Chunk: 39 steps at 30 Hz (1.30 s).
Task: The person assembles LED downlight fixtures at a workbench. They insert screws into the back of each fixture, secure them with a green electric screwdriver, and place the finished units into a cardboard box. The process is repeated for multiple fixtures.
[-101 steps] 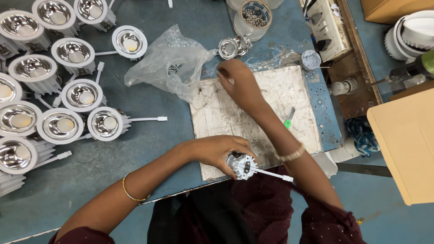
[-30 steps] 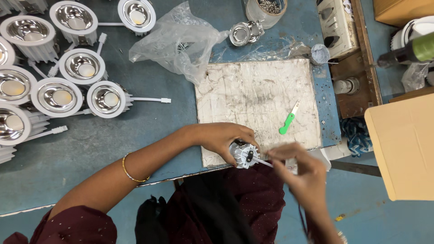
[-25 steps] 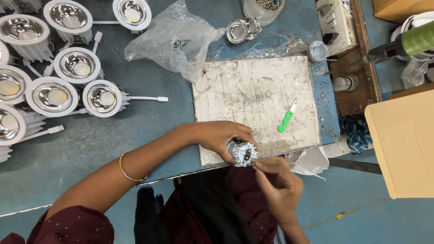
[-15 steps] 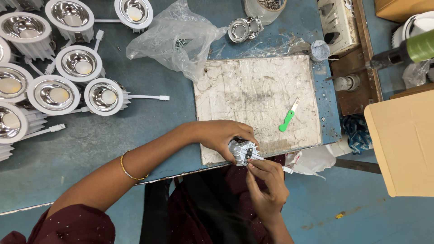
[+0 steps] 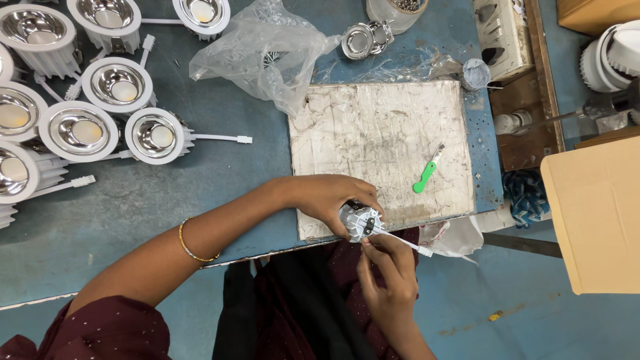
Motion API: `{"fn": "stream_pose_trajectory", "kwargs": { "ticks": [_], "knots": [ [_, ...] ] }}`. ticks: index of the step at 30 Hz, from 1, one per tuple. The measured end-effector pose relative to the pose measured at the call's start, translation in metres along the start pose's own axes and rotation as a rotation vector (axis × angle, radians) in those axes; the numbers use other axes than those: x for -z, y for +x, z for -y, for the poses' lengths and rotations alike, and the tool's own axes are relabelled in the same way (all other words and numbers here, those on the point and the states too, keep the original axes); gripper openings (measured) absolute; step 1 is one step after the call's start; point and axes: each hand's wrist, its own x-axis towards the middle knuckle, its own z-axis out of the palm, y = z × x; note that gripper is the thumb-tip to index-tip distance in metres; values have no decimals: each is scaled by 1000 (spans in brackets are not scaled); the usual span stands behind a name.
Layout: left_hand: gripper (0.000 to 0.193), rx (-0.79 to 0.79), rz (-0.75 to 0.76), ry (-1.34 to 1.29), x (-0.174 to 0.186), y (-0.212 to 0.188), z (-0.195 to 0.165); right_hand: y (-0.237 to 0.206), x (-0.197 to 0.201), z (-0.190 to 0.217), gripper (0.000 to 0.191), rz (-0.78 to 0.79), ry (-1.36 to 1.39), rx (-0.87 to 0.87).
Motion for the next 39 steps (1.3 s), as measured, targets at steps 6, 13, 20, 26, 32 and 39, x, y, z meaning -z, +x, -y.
{"fn": "stream_pose_trajectory", "kwargs": {
  "ticks": [6,13,20,26,32,39],
  "knots": [
    [71,-41,-10,23,1,0,-1,10,28,-30,18,185,83,-104],
    [69,-45,-2,15,1,-1,3,168,144,-156,15,-475,62,-84],
    [69,-44,-8,27,1,-3,1,278,181,-237,15,-47,588,-351],
    [67,-68,-10,34,2,-1,0,271,183,-219,16,-17,735,-338],
    [69,-28,-6,25,1,0,3,190,172,-159,17,-43,940,-153],
    [72,-27,2,22,0,0,3,118,159,-70,18,281,1241,222]
  ]
}}
